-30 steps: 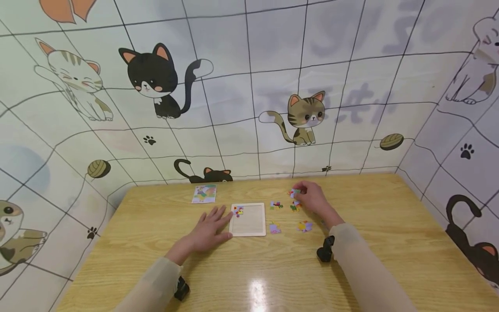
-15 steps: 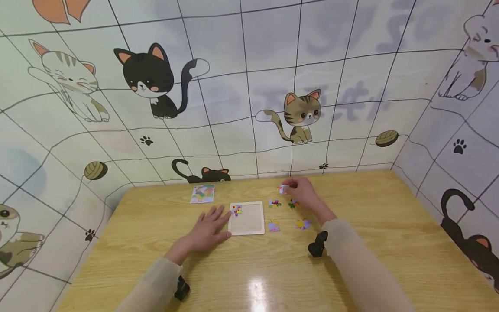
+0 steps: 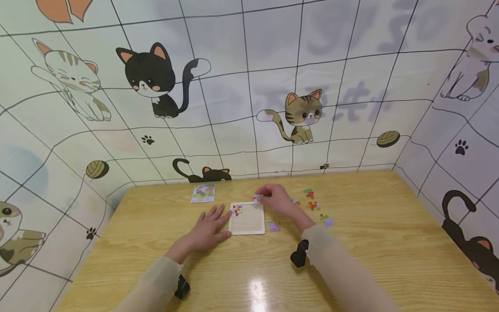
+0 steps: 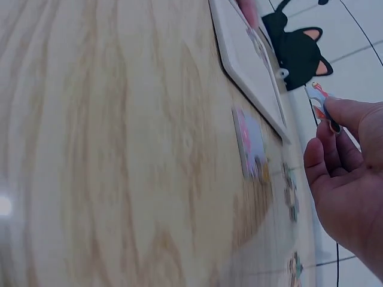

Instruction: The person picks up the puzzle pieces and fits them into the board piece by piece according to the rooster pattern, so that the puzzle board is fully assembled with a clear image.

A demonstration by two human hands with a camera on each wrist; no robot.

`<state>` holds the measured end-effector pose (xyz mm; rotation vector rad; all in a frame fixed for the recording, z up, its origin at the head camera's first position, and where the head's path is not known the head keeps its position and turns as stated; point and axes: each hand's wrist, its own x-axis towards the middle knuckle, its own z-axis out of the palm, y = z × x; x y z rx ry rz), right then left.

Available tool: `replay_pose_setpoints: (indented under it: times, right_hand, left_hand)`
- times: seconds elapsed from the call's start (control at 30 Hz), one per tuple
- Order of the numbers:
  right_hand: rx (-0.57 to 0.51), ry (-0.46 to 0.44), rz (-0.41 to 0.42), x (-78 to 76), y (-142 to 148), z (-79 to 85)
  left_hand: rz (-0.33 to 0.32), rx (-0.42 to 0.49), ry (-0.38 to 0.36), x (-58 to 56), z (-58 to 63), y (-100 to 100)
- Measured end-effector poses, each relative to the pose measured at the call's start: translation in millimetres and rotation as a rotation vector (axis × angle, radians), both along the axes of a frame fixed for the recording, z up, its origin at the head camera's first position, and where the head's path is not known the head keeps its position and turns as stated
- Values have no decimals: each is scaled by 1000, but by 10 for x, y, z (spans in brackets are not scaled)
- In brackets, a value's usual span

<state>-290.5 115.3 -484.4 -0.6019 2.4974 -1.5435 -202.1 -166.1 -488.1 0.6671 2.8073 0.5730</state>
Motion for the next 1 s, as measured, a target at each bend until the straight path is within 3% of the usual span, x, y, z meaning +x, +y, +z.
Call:
replay_pose_setpoints:
  times: [0.23,0.6,1.0]
  right_hand:
    - [5,2,13,26,-204,-51]
    - [71,-28,-60,95,-393,-97]
    - [85,-2,-104,159,-462,-174]
  left_hand:
    - [2,6,-7,-10,-9,-10]
    - [3,6,-13,-9,-2,-11]
    - [5,-2,-9,-23,-30,-20]
